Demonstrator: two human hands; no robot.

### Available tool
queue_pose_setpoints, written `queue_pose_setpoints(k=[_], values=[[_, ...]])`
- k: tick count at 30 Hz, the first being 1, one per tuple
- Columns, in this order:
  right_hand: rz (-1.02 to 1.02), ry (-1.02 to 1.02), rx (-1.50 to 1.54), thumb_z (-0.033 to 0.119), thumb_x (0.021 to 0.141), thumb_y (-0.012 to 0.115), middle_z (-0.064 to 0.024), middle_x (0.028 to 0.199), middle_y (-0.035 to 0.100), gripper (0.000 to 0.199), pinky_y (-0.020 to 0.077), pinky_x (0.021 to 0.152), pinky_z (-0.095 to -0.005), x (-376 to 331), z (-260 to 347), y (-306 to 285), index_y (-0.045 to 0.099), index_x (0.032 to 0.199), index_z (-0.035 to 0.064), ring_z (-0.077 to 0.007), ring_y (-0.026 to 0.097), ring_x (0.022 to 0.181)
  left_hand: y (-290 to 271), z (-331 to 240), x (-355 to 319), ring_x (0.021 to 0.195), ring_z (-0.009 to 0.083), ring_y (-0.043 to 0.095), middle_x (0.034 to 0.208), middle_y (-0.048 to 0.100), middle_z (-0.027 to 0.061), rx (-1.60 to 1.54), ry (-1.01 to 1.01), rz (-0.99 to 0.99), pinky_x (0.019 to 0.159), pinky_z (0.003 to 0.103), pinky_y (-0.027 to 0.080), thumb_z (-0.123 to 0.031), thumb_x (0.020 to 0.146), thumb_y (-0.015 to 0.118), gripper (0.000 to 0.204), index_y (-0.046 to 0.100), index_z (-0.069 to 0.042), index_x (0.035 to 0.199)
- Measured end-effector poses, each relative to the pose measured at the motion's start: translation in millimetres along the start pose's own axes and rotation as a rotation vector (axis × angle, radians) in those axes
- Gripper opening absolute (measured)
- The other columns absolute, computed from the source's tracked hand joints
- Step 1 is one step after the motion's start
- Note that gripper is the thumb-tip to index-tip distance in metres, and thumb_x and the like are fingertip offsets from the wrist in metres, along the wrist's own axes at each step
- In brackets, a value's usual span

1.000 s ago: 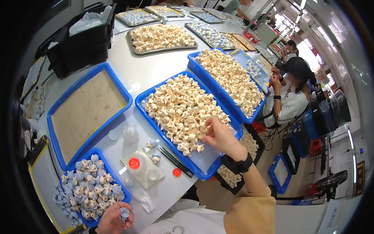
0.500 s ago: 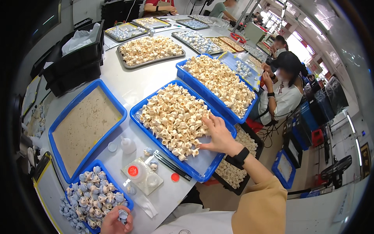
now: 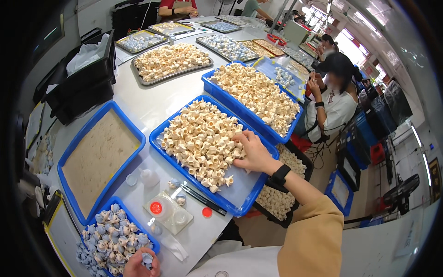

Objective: The person assembles small figurines by hand in a workshop setting. They pick up a figurine head and a body part, apply a small amount of adhesive from a squeeze bottle, and join the two pieces together. The completed figurines are placed into a blue tray, while the person continues to work through a batch of parts.

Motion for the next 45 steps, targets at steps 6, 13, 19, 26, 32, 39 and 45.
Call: queue_pose_setpoints(k=[6,13,19,26,32,39,45], values=[[-0.028,0.053,0.142,0.005,0.064,0.063,-0.0147,0.104,0.046,0.04,0.0422,0.084,-0.0354,-3.2,-5.4,3.9,0.052,0.102,0.0096,-0.0309,0.049,0.096,2.3,5.1,0.9,0.061,0.0128,0.05,0.078,0.055,0.0062,-0.015,-0.025,-0.001,0.052,0.021,0.04,-0.025,0.087,0.048,0.028,0.05,-0.004,0.106],[-0.01,0.06,0.195,0.002,0.065,0.059,-0.0093,0.091,0.052,0.024,0.0426,0.076,-0.0302,5.1,-0.7,-21.9,0.057,0.088,0.0066,-0.022,0.053,0.086,1.0,4.8,-1.1,0.06,0.0127,0.049,0.077,0.054,0.0062,0.009,-0.02,0.005,0.051,0.021,0.039,-0.024,0.088,0.046,0.027,0.05,-0.004,0.106],[-0.036,0.0,0.209,0.013,0.073,0.06,-0.0075,0.082,0.056,0.017,0.0434,0.072,-0.0286,72.9,13.9,-42.0,0.058,0.087,0.0047,-0.0182,0.055,0.077,3.0,5.2,-3.6,0.059,0.0129,0.05,0.077,0.054,0.0061,0.045,-0.008,0.01,0.05,0.02,0.039,-0.024,0.088,0.046,0.027,0.05,-0.003,0.105],[0.026,0.044,0.109,0.03,0.08,0.057,-0.0156,0.082,0.064,0.03,0.0466,0.071,-0.0337,145.2,16.5,-8.9,0.065,0.093,0.0045,-0.0258,0.06,0.074,7.7,5.8,-6.7,0.061,0.0114,0.051,0.077,0.053,0.0043,0.051,0.026,0.034,0.051,0.021,0.04,-0.027,0.089,0.046,0.029,0.05,-0.004,0.106],[0.015,-0.099,0.136,0.036,0.084,0.053,-0.0172,0.088,0.062,0.04,0.0463,0.071,-0.0341,123.6,15.0,-24.8,0.061,0.099,-0.0002,-0.0269,0.06,0.078,7.0,1.7,-6.5,0.061,0.0116,0.051,0.08,0.055,0.0051,0.079,0.046,0.001,0.051,0.021,0.04,-0.027,0.089,0.045,0.029,0.048,-0.004,0.108],[0.382,0.132,-0.139,0.054,0.064,0.069,-0.0187,0.108,0.049,0.082,0.0425,0.082,-0.0345,12.7,-17.1,-42.4,0.043,0.118,-0.002,-0.0286,0.051,0.095,5.7,0.3,-6.2,0.059,0.0127,0.05,0.077,0.055,0.0067,0.038,-0.015,0.019,0.05,0.021,0.039,-0.025,0.089,0.044,0.03,0.048,-0.001,0.107],[0.095,0.14,-0.167,0.057,0.065,0.067,-0.0188,0.104,0.046,0.081,0.0423,0.082,-0.0371,-25.0,-6.5,-10.8,0.042,0.12,0.0016,-0.0326,0.051,0.092,1.8,0.6,-4.9,0.058,0.0135,0.049,0.077,0.054,0.0072,0.028,-0.012,0.024,0.05,0.022,0.039,-0.025,0.089,0.045,0.029,0.048,-0.001,0.106]])
Point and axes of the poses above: each hand's wrist, its own x-axis towards the middle knuckle, its own y-axis out of the palm, z = x × y, the point moved 2 cm from there along x, towards the middle knuckle
